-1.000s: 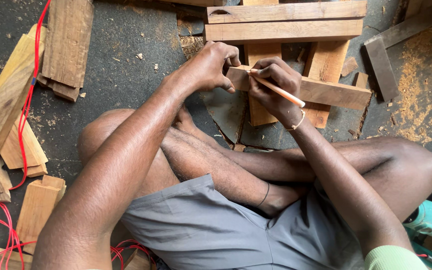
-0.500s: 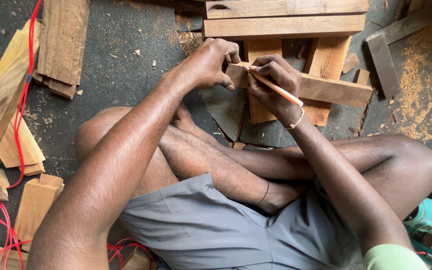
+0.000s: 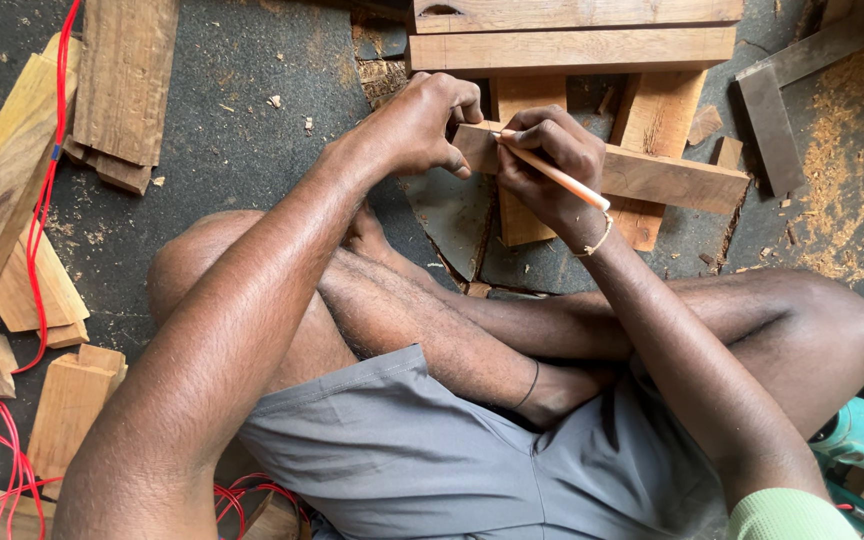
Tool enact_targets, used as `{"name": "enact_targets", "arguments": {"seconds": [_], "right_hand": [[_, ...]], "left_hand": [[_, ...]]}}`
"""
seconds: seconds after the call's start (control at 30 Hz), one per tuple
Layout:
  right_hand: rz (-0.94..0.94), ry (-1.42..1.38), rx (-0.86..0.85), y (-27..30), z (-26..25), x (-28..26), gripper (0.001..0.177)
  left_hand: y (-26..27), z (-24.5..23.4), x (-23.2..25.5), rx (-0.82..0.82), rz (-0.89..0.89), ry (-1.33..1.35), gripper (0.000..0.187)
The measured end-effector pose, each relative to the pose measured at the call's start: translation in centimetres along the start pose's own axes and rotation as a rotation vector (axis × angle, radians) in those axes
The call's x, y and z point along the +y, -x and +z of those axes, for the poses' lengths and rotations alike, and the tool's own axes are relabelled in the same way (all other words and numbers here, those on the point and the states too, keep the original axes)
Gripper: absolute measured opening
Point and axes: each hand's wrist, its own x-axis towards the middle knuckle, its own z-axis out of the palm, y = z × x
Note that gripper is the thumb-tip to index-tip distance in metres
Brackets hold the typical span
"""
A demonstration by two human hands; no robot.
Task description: The person sits on the floor and uses a pencil to draw measurement lines on several pieces of wood, aligning different blocks and scraps to ensure consistent markings.
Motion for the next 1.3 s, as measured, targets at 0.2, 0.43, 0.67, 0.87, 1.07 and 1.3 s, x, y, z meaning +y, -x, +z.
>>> {"name": "enact_targets", "arguments": {"seconds": [0.2, 0.43, 0.67, 0.87, 1.07, 1.3], "right_hand": [[-0.004, -0.007, 0.005, -0.1, -0.1, 0.0, 0.026], [0.044, -0.085, 0.029, 0.2, 0.1, 0.5, 0.023], [0.160, -0.371, 0.113, 0.8, -1.7, 2.2, 0.007], [0.314, -0.397, 0.091, 1.9, -7.1, 1.0, 0.011], [0.288, -0.468, 0.066, 1.9, -9.0, 0.1, 0.009], [0.098, -0.245, -0.182, 0.3, -5.8, -0.4, 0.016]], "left_hand": [[0.0, -0.1, 0.2, 0.007, 0.011, -0.007, 0.052], [-0.1, -0.1, 0.0, -0.011, -0.042, -0.002, 0.052], [-0.7, 0.5, -1.4, -0.020, 0.074, -0.057, 0.055], [-0.6, 0.7, -1.4, 0.034, 0.097, -0.150, 0.055], [0.1, -0.6, -1.3, -0.299, -0.266, 0.587, 0.041], [0.2, 0.9, -1.5, -0.270, -0.417, 0.804, 0.055]]}}
